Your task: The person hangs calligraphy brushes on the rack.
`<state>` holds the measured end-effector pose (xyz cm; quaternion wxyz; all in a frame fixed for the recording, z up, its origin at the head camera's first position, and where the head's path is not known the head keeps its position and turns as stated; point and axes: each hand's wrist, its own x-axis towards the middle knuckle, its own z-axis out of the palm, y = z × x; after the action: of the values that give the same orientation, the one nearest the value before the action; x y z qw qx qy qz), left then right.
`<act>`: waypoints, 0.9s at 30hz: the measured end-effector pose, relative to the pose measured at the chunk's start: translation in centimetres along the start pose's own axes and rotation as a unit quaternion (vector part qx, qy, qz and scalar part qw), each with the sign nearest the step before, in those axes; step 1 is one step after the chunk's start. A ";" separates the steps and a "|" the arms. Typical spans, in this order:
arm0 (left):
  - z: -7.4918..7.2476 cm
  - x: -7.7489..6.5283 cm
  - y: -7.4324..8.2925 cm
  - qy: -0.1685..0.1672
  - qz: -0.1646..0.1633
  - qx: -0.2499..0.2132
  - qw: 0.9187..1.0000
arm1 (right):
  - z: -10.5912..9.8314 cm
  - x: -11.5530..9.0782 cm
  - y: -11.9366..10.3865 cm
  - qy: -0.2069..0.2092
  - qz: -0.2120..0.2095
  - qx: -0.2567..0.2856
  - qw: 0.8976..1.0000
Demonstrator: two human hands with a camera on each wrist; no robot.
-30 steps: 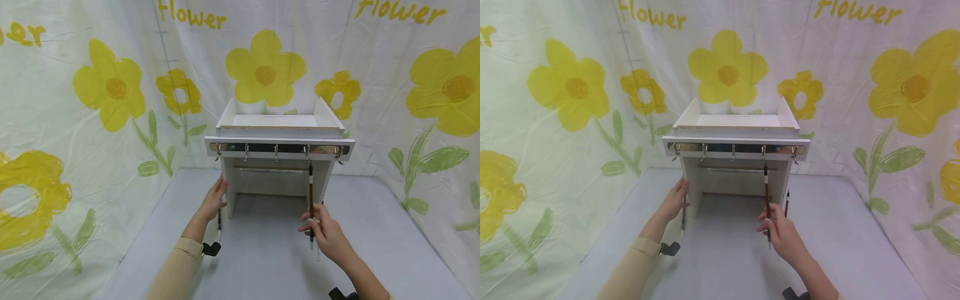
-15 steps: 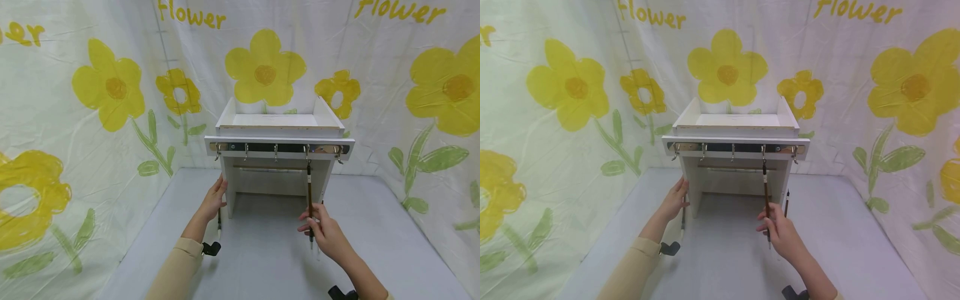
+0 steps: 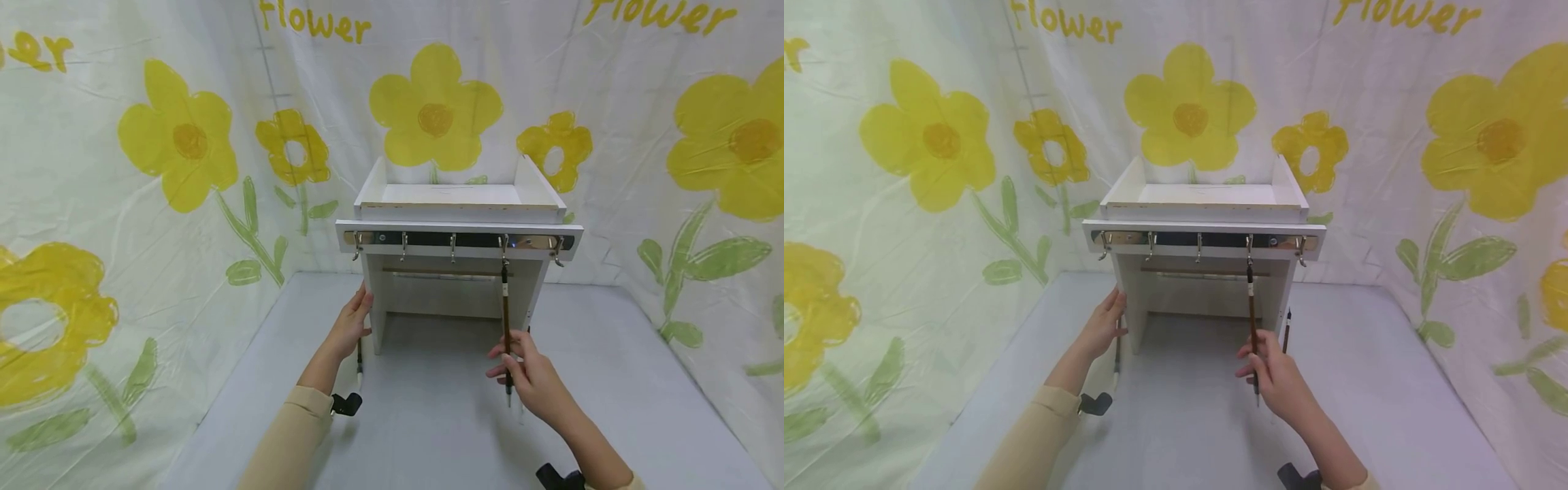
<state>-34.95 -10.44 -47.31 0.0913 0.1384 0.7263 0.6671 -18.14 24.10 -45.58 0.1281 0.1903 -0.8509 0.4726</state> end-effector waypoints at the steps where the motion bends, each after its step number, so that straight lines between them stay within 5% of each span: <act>1: 0.0 0.0 0.0 -0.001 0.002 0.000 1.000 | 0.0 0.0 0.1 0.000 0.002 -0.001 1.000; 27: -0.1 -0.1 0.0 0.002 0.000 0.007 1.000 | 1.8 3.0 4.3 0.063 -0.066 -0.100 0.991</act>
<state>-34.90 -10.58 -47.30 0.0889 0.1373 0.7313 0.6621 -22.85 24.03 -48.57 0.2310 0.2022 -0.8697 0.3866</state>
